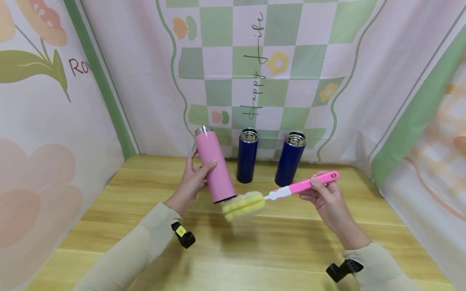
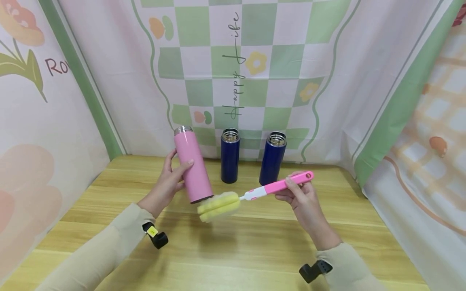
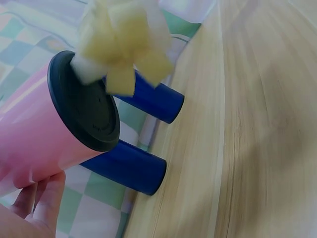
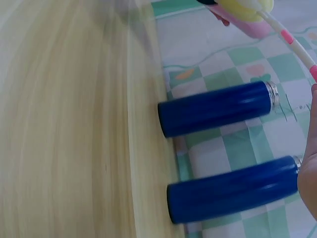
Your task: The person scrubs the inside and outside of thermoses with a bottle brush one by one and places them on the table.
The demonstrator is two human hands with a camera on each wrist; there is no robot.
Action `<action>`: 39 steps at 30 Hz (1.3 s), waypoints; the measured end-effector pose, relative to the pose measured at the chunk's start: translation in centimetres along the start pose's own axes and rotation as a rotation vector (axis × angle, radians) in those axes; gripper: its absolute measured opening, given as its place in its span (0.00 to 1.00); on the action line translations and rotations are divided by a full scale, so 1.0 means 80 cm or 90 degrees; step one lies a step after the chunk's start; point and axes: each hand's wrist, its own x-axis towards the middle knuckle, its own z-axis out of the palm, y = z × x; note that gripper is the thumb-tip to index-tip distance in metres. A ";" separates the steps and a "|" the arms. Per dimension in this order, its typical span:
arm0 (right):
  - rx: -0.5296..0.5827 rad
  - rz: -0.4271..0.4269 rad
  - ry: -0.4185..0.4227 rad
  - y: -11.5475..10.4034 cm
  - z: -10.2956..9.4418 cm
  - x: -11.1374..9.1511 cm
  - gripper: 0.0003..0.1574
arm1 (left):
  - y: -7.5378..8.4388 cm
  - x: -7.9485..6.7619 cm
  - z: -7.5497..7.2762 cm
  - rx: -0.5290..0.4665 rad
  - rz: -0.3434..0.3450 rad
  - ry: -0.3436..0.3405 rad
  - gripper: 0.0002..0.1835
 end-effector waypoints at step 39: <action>-0.130 0.022 0.042 0.005 0.011 -0.006 0.07 | -0.004 -0.006 0.003 0.099 0.042 -0.014 0.47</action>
